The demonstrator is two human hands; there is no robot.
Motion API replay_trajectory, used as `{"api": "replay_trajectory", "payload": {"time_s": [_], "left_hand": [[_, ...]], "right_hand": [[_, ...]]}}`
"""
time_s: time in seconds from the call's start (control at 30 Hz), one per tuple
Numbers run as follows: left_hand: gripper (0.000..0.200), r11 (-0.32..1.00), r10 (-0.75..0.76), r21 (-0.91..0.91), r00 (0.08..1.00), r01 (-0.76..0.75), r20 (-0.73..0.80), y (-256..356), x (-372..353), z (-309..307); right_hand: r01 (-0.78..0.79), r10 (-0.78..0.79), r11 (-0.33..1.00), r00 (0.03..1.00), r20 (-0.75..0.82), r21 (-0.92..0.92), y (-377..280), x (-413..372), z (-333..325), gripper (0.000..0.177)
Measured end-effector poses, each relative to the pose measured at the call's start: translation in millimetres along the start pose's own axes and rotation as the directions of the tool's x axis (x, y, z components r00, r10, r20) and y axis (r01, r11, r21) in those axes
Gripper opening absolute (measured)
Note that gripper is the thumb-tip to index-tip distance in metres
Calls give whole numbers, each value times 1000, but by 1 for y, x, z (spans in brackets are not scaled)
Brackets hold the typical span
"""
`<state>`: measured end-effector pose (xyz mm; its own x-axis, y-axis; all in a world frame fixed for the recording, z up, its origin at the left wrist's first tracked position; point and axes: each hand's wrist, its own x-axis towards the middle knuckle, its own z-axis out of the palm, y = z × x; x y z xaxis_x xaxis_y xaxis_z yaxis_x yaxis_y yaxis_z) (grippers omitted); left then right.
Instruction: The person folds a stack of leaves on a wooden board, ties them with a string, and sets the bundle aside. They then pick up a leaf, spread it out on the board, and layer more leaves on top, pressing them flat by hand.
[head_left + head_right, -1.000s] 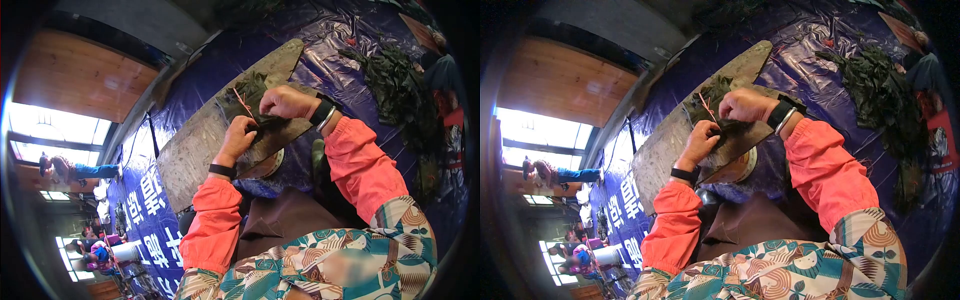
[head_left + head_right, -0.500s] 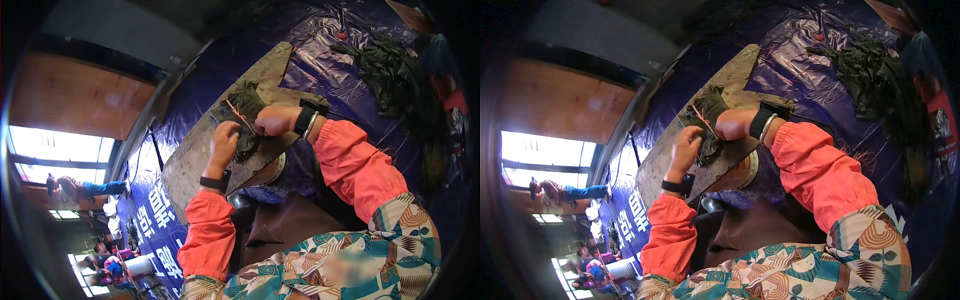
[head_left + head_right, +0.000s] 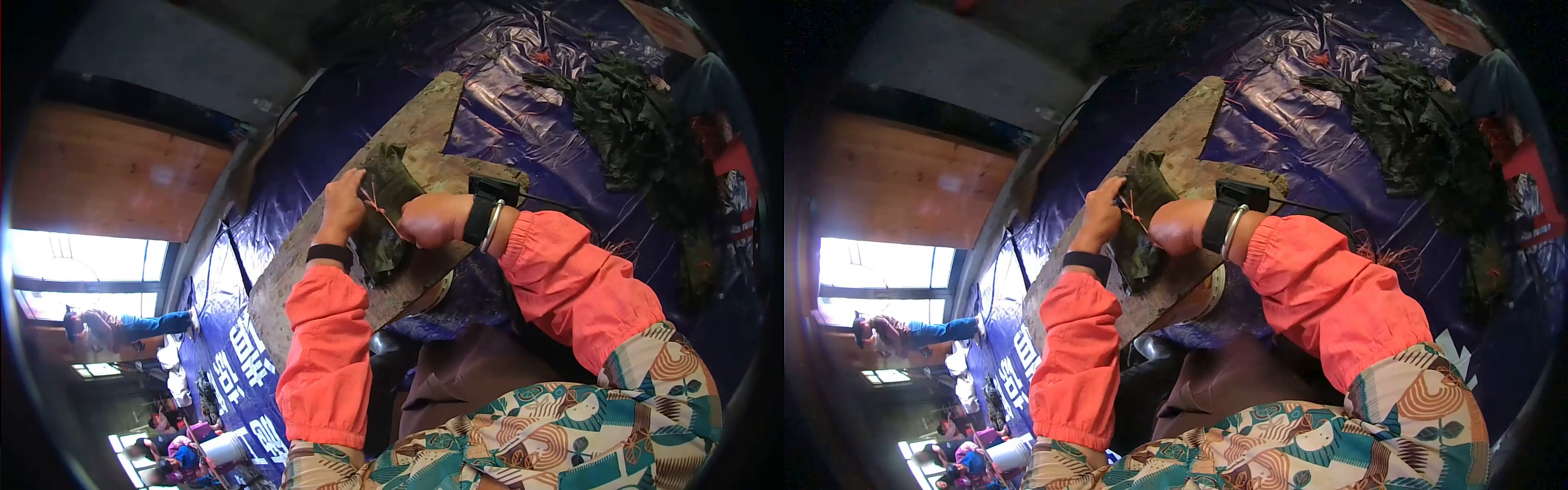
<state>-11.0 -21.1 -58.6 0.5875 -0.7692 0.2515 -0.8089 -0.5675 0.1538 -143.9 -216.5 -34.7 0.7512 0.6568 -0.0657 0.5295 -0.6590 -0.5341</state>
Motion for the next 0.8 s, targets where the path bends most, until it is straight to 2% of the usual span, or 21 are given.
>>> {"api": "replay_trajectory", "payload": {"time_s": [0.03,0.07,0.1,0.13,0.2,0.23,0.27,0.33,0.37,0.4,0.47,0.6,0.63,0.77,0.8], "left_hand": [[44,969,-186,-171,982,180,-18,1,-1,-5],[45,878,-366,-335,931,343,-6,1,-4,-9],[41,737,-571,-394,818,549,71,-7,-8,-18],[41,737,-573,-391,816,551,71,-23,-15,-20],[34,659,-686,-488,724,573,-77,-37,-28,-26],[31,632,-716,-455,698,628,-31,-37,-34,-32],[31,631,-720,-453,693,630,-39,-36,-41,-35],[31,661,-614,-497,786,562,72,-26,-47,-36],[31,731,-560,-435,827,526,59,-21,-47,-34],[31,731,-563,-435,825,526,53,-11,-46,-34],[33,920,-335,-258,934,296,-124,15,-43,-37],[27,963,-240,-143,969,229,-66,30,-31,-29],[24,975,-202,-121,974,189,-107,26,-28,-22],[28,935,-305,-206,951,289,-49,8,-20,-4],[30,879,-393,-291,920,379,13,7,-18,-4]], "right_hand": [[0,0,1000,1000,3,2,1,0,1,19],[11,-10,1000,1000,-20,30,3,1,4,19],[22,-20,998,999,-43,57,5,1,5,19],[26,-23,998,999,-43,59,5,1,4,19],[33,-30,994,999,-31,103,6,-1,2,20],[40,-38,994,999,-29,100,6,-1,2,20],[40,-40,995,999,-11,89,6,0,1,20],[49,-49,996,999,7,73,4,2,0,20],[28,-29,996,1000,11,85,3,2,-1,21],[5,-7,995,1000,16,96,2,2,-2,22],[-9,8,997,1000,22,83,2,4,-2,22],[-38,37,996,999,5,79,5,9,5,22],[-35,35,996,999,6,77,5,9,4,22],[-30,29,996,1000,6,84,1,7,-2,21],[-21,21,996,1000,0,87,1,7,-2,21]]}}
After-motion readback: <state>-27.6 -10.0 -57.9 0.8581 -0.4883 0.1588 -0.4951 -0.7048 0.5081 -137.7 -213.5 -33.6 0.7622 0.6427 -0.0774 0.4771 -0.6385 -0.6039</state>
